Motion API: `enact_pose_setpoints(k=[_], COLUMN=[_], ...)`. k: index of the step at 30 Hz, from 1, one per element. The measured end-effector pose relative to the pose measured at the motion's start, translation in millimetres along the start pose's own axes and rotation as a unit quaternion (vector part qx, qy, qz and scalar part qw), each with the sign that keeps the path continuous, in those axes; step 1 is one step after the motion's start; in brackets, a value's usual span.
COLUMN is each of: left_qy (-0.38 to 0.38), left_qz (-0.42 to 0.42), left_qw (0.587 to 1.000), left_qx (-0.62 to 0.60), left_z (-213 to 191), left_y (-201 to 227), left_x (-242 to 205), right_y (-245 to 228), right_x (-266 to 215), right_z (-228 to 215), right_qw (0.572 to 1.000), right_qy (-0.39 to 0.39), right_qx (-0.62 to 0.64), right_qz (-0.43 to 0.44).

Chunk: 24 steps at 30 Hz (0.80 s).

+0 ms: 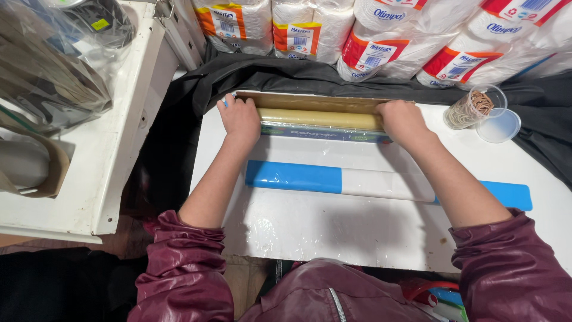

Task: The person wraps a blue and white cylinder in plastic wrap, pulling the film from a box and smoothing it over the object by hand.

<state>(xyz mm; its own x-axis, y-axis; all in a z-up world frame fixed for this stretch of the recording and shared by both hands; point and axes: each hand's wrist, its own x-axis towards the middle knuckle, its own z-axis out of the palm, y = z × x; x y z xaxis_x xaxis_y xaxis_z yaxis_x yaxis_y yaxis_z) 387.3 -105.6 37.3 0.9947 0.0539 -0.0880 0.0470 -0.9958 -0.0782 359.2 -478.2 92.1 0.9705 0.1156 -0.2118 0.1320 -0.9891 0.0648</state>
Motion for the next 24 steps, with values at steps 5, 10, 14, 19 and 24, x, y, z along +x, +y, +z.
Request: enact_pose_setpoints(k=[5, 10, 14, 19, 24], left_qy=[0.141, -0.03, -0.121, -0.199, -0.238], left_qz=[0.136, 0.299, 0.283, 0.292, 0.308], left_qw=[0.98, 0.941, 0.935, 0.919, 0.902], left_qx=[0.038, -0.154, -0.173, -0.171, -0.185], left_z=[44, 0, 7, 18, 49], left_y=[-13, -6, 14, 35, 40], left_x=[34, 31, 53, 65, 83], right_y=[-19, -31, -16, -6, -6], right_x=[8, 10, 30, 35, 36], right_z=[-11, -32, 2, 21, 31], right_qw=[0.993, 0.988, 0.989, 0.984, 0.979], right_qy=[-0.02, -0.075, -0.062, -0.085, -0.106], right_qx=[0.05, 0.054, 0.018, 0.067, 0.119], right_qz=[-0.105, -0.123, -0.135, -0.143, -0.125])
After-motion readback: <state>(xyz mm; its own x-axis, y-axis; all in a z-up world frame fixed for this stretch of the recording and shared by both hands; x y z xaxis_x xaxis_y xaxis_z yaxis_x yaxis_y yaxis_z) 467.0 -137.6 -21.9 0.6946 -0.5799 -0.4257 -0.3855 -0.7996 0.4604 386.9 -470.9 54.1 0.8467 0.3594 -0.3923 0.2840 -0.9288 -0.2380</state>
